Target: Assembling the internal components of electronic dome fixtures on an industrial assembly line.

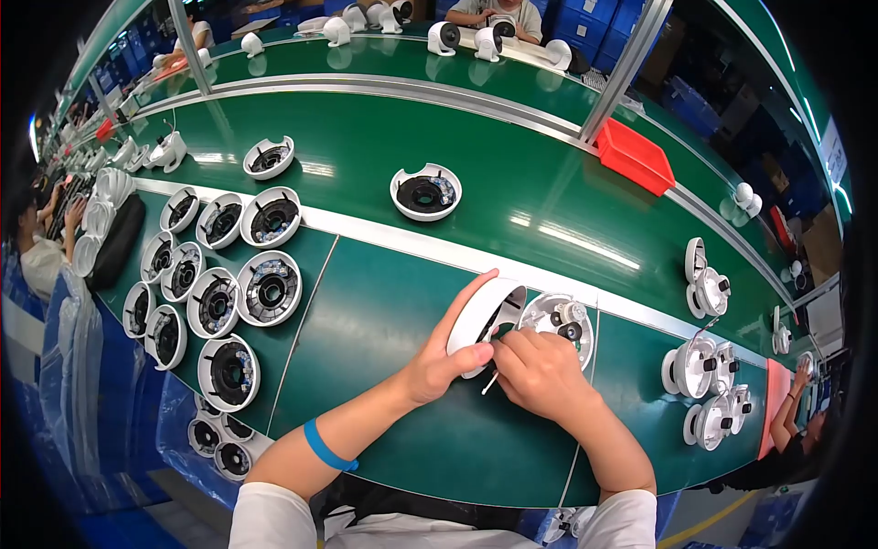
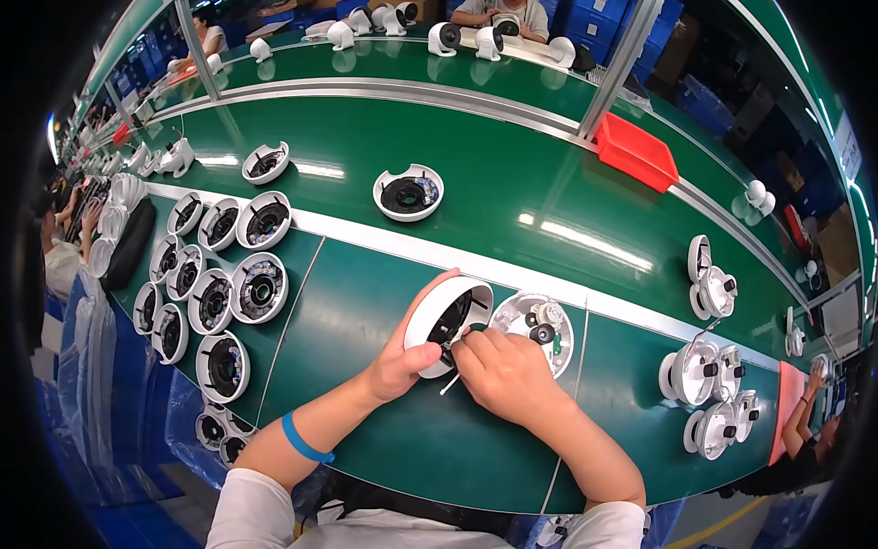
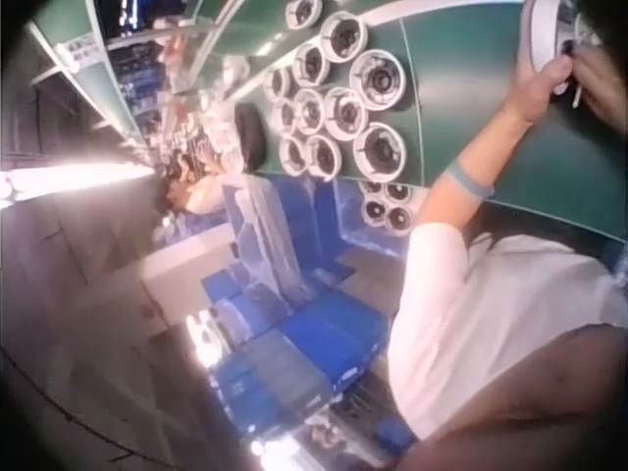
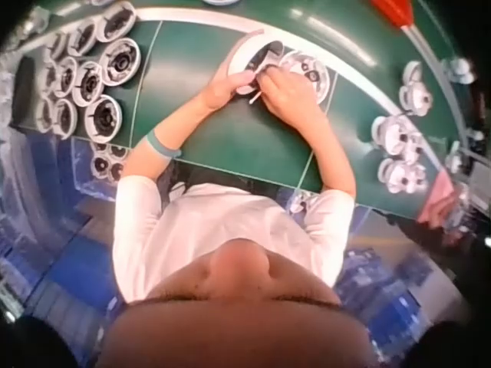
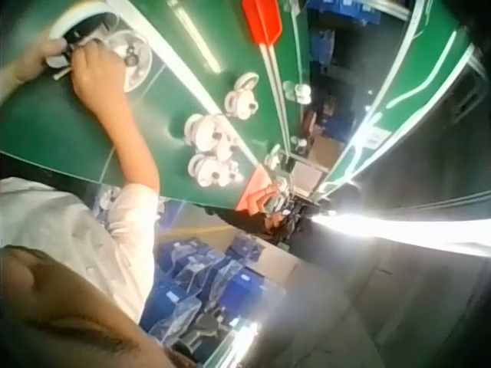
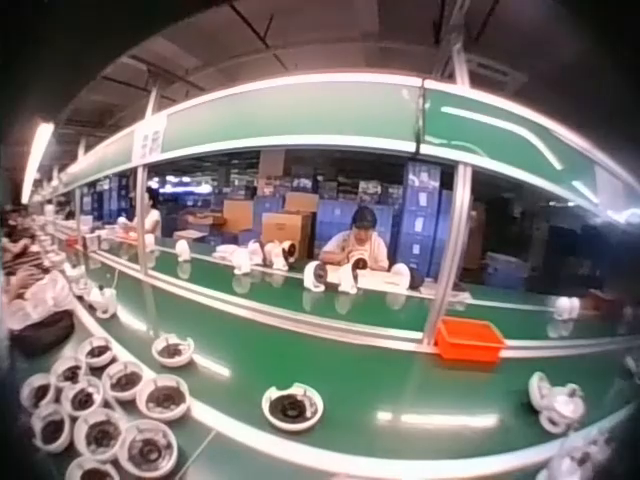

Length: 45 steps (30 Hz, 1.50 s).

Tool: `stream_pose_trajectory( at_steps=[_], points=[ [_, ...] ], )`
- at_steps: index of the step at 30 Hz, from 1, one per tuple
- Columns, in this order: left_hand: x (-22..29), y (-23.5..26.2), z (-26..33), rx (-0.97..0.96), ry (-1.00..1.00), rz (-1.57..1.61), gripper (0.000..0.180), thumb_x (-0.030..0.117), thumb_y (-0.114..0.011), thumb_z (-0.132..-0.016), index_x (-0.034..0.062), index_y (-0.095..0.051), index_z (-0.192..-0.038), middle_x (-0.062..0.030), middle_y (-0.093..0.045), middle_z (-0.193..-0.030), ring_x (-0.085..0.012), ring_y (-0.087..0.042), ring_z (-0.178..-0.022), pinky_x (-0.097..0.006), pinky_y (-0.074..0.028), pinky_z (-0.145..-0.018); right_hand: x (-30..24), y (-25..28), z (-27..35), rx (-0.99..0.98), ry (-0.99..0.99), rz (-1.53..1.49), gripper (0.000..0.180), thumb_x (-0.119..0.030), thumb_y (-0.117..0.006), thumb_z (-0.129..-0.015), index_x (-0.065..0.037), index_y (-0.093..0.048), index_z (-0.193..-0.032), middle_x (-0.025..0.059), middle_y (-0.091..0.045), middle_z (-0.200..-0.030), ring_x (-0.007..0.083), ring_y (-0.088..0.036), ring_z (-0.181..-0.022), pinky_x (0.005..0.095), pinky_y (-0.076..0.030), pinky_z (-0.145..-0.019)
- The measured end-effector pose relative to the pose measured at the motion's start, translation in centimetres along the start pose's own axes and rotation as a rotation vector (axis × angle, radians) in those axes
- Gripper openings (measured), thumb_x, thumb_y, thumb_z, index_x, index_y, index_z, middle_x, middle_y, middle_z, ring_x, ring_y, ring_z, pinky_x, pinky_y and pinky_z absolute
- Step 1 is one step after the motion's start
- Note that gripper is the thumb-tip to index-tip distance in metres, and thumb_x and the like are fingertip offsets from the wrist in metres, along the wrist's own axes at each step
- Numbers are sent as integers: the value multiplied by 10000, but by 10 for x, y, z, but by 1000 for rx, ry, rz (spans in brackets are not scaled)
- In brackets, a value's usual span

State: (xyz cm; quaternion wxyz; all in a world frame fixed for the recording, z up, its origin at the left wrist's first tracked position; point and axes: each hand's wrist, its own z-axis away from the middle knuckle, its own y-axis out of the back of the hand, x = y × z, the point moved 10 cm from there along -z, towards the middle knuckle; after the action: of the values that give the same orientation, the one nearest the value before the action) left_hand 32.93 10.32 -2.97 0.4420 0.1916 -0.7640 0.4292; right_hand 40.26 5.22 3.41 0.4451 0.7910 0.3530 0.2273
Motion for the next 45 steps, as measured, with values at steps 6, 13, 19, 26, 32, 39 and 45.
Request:
stream_pose_trajectory(
  at_steps=[6,13,19,26,32,39,45],
  points=[
    [9,-8,2,-47,-111,-238,969,329,-712,-869,11,-212,-1636,-183,-406,-1549,-294,-412,-1431,-407,-311,-1191,5,0,1,-63,-55,-117,180,-96,-716,-767,-41,-677,-934,54,-608,-817,214,-644,-716,346,-538,-574],
    [7,-14,3,-97,-163,-340,984,350,-725,-856,6,-223,-1630,-200,-417,-1536,-304,-424,-1424,-423,-319,-1190,8,-10,5,-138,-38,-147,175,-94,-707,-767,-39,-677,-931,72,-616,-811,232,-651,-716,364,-548,-592],
    [3,-9,0,-64,-55,-35,959,301,-685,-860,53,-197,-1647,-177,-446,-1522,-275,-441,-1409,-401,-330,-1181,9,-2,3,-114,-45,-222,160,-71,-722,-796,-28,-667,-940,74,-605,-813,249,-660,-740,378,-553,-617],
    [5,-13,0,-86,-86,-73,974,314,-704,-841,39,-216,-1639,-177,-434,-1528,-288,-436,-1412,-413,-326,-1180,9,-4,5,-90,-41,-182,204,-47,-722,-766,-25,-683,-964,82,-628,-847,264,-663,-745,383,-551,-633],
    [7,-14,2,-96,-157,-306,978,322,-723,-830,2,-245,-1621,-184,-406,-1536,-301,-413,-1429,-420,-316,-1188,10,1,-1,-113,-72,-225,195,-56,-687,-798,-26,-701,-990,72,-644,-848,238,-668,-748,361,-559,-625],
    [1,-18,3,-94,-74,-127,986,287,-718,-835,19,-205,-1633,-172,-403,-1542,-278,-407,-1429,-412,-315,-1188,13,0,9,17,-38,-148,238,-49,-687,-742,-15,-708,-977,72,-658,-856,227,-683,-728,340,-559,-596],
    [0,-18,5,-95,-112,-177,983,266,-693,-830,29,-188,-1639,-168,-424,-1530,-271,-421,-1422,-403,-304,-1196,14,-7,16,17,-123,-147,239,-19,-686,-758,-12,-707,-996,77,-649,-853,223,-685,-672,346,-554,-561]
  ],
)
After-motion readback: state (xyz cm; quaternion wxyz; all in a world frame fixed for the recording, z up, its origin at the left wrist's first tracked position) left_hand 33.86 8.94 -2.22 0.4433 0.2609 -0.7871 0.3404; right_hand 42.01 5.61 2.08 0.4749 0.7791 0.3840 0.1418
